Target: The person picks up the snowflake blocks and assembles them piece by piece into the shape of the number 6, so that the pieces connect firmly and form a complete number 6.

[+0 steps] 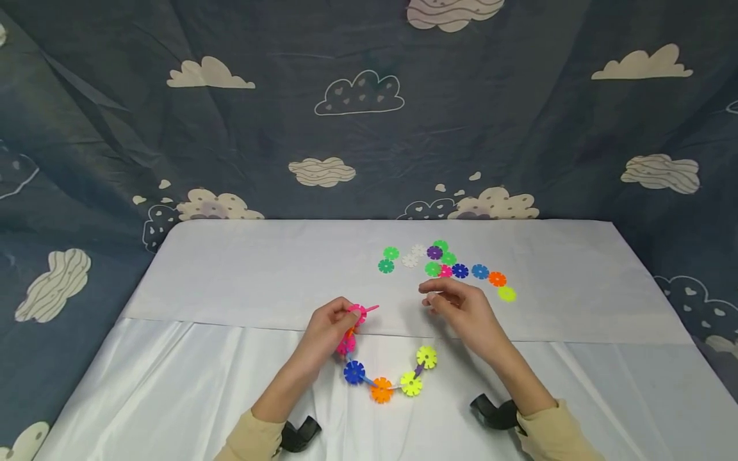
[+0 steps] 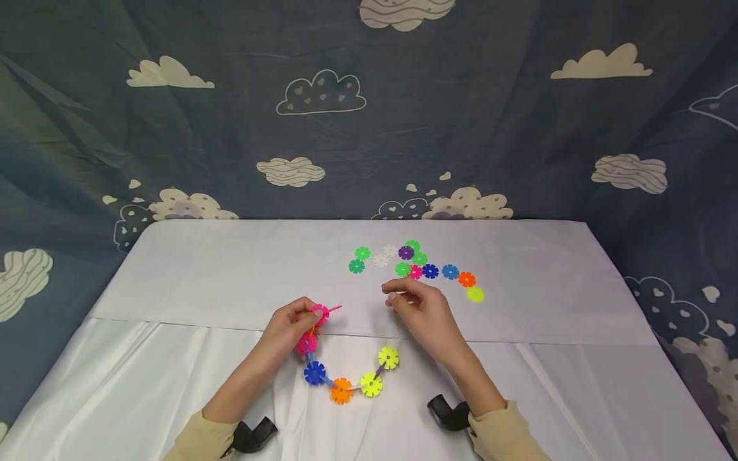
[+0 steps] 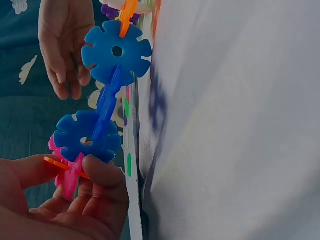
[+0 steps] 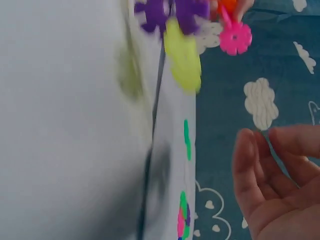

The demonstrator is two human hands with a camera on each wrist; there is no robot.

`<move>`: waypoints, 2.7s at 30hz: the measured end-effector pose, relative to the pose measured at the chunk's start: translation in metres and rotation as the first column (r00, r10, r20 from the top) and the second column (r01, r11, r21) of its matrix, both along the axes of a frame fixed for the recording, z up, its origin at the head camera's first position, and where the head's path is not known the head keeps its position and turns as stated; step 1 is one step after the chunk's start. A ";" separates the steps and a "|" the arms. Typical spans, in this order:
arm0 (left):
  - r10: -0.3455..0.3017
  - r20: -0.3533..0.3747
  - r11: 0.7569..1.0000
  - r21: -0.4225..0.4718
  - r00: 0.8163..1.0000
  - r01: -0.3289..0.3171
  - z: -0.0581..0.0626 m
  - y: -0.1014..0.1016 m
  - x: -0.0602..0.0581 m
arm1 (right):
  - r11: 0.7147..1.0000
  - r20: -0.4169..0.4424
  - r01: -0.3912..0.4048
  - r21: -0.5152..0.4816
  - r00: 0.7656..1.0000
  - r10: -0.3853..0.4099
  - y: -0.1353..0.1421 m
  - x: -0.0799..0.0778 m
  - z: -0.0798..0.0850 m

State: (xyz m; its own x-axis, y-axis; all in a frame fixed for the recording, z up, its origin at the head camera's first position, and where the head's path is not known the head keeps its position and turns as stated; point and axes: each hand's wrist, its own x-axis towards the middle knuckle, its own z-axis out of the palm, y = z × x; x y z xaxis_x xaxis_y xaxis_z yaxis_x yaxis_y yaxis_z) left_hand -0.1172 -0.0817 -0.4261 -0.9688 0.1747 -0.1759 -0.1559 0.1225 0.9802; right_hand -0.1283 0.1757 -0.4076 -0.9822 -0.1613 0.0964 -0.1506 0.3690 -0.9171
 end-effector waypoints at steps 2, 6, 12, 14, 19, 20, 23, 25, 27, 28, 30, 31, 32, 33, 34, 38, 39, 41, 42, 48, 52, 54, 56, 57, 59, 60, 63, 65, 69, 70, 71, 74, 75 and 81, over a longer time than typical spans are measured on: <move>0.004 -0.003 1.000 0.000 1.000 -0.004 -0.001 -0.001 0.000 | 0.998 0.014 -0.030 0.056 0.999 0.029 0.001 -0.011 0.001; -0.001 -0.006 1.000 0.010 1.000 0.001 -0.001 -0.001 -0.001 | 0.989 0.019 -0.084 0.120 0.996 0.082 0.002 -0.035 0.001; -0.020 0.002 0.999 0.027 1.000 0.020 -0.002 -0.002 -0.001 | 0.947 0.025 -0.154 0.282 0.988 0.153 -0.004 -0.072 -0.004; -0.026 0.004 0.999 0.027 1.000 0.026 -0.002 -0.002 -0.001 | 0.927 0.041 -0.183 0.327 0.983 0.180 -0.007 -0.084 -0.005; -0.056 0.005 0.998 0.014 0.998 0.056 -0.001 -0.003 -0.002 | 0.894 0.050 -0.255 0.369 0.966 0.254 -0.014 -0.110 -0.012; -0.062 0.009 0.998 0.015 0.998 0.062 -0.001 -0.004 -0.002 | 0.888 0.047 -0.265 0.376 0.962 0.267 -0.016 -0.115 -0.014; -0.074 0.021 0.997 0.012 0.997 0.074 -0.001 -0.004 -0.002 | 0.868 0.041 -0.295 0.399 0.952 0.304 -0.022 -0.125 -0.018; -0.079 0.024 0.997 0.009 0.997 0.078 -0.002 -0.004 -0.002 | 0.856 0.045 -0.310 0.413 0.946 0.321 -0.026 -0.129 -0.020; -0.081 0.023 0.997 0.009 0.996 0.081 -0.002 -0.005 -0.002 | 0.847 0.054 -0.326 0.421 0.941 0.335 -0.029 -0.131 -0.021; -0.082 0.021 0.997 0.012 0.996 0.082 -0.002 -0.005 -0.002 | 0.843 0.057 -0.334 0.422 0.938 0.343 -0.030 -0.132 -0.022; -0.083 0.024 0.996 0.019 0.996 0.082 -0.002 -0.005 -0.001 | 0.836 0.060 -0.344 0.429 0.934 0.353 -0.031 -0.133 -0.023; -0.083 0.023 0.996 0.022 0.996 0.083 -0.002 -0.005 -0.001 | 0.833 0.062 -0.347 0.431 0.932 0.356 -0.031 -0.133 -0.024; -0.085 0.024 0.996 0.025 0.996 0.084 -0.002 -0.005 -0.001 | 0.832 0.063 -0.348 0.433 0.932 0.357 -0.031 -0.134 -0.024; -0.085 0.022 0.996 0.023 0.996 0.085 -0.003 -0.005 -0.001 | 0.831 0.066 -0.348 0.434 0.932 0.356 -0.031 -0.134 -0.025; -0.086 0.021 0.996 0.020 0.996 0.085 -0.003 -0.005 -0.002 | 0.831 0.070 -0.349 0.433 0.932 0.355 -0.031 -0.134 -0.025; -0.090 0.020 0.996 0.012 0.996 0.090 -0.004 -0.006 -0.003 | 0.830 0.097 -0.363 0.424 0.929 0.357 -0.031 -0.133 -0.025; -0.090 0.019 0.996 0.010 0.996 0.089 -0.004 -0.006 -0.004 | 0.828 0.104 -0.369 0.422 0.927 0.360 -0.031 -0.133 -0.024; -0.091 0.020 0.996 0.010 0.996 0.091 -0.004 -0.006 -0.004 | 0.821 0.109 -0.377 0.428 0.924 0.367 -0.032 -0.132 -0.023; -0.093 0.019 0.996 0.010 0.996 0.093 -0.004 -0.006 -0.004 | 0.817 0.109 -0.378 0.435 0.923 0.369 -0.032 -0.131 -0.023; -0.098 0.032 0.995 0.033 0.995 0.097 -0.003 -0.006 -0.003 | 0.821 0.077 -0.346 0.455 0.933 0.351 -0.030 -0.126 -0.021; -0.095 0.033 0.995 0.033 0.995 0.094 -0.003 -0.006 -0.003 | 0.839 0.048 -0.309 0.449 0.945 0.323 -0.027 -0.121 -0.020; -0.091 0.032 0.995 0.031 0.995 0.090 -0.003 -0.005 -0.003 | 0.847 0.034 -0.287 0.448 0.952 0.305 -0.025 -0.116 -0.017; -0.088 0.034 0.996 0.030 0.996 0.087 -0.003 -0.005 -0.003 | 0.856 0.017 -0.262 0.446 0.958 0.285 -0.023 -0.109 -0.014; -0.087 0.037 0.996 0.033 0.995 0.086 -0.004 -0.005 -0.003 | 0.862 0.013 -0.251 0.440 0.962 0.273 -0.022 -0.104 -0.011; -0.087 0.037 0.996 0.040 0.996 0.086 -0.004 -0.004 -0.002 | 0.878 -0.001 -0.226 0.421 0.968 0.249 -0.019 -0.095 -0.006; -0.086 0.036 0.996 0.041 0.996 0.085 -0.004 -0.004 -0.002 | 0.887 -0.007 -0.213 0.410 0.972 0.237 -0.017 -0.091 -0.004; -0.084 0.031 0.996 0.031 0.996 0.083 -0.003 -0.003 -0.002 | 0.914 -0.002 -0.177 0.366 0.982 0.191 -0.014 -0.075 0.004; -0.082 0.029 0.996 0.026 0.996 0.081 -0.003 -0.003 -0.002 | 0.929 -0.009 -0.149 0.339 0.987 0.162 -0.011 -0.063 0.008; -0.086 0.030 0.996 0.029 0.996 0.085 -0.003 -0.003 -0.001 | 0.951 -0.029 -0.092 0.294 0.994 0.105 -0.007 -0.036 0.015; -0.088 0.030 0.996 0.033 0.996 0.087 -0.003 -0.003 -0.001 | 0.956 -0.033 -0.080 0.282 0.995 0.093 -0.006 -0.030 0.016; -0.089 0.031 0.995 0.039 0.996 0.088 -0.002 -0.003 0.000 | 0.959 -0.035 -0.069 0.274 0.996 0.081 -0.006 -0.023 0.018; -0.092 0.035 0.995 0.051 0.995 0.091 -0.002 -0.003 0.001 | 0.970 -0.018 -0.034 0.239 0.999 0.039 -0.006 -0.005 0.023; -0.093 0.037 0.994 0.054 0.995 0.091 -0.002 -0.003 0.001 | 0.973 -0.010 -0.020 0.230 1.000 0.023 -0.007 0.001 0.024; -0.097 0.044 0.993 0.064 0.994 0.094 0.001 -0.002 0.002 | 0.990 0.054 0.060 0.126 0.996 -0.067 -0.013 0.031 0.032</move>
State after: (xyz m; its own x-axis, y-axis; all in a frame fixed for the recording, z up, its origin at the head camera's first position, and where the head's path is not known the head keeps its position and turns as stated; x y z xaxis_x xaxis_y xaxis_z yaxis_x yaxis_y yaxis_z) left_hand -0.1151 -0.0840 -0.4247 -0.9381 0.2781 -0.2064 -0.1921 0.0780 0.9783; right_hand -0.0969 0.1630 -0.3756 -0.9941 -0.1057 0.0226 -0.0716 0.4873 -0.8703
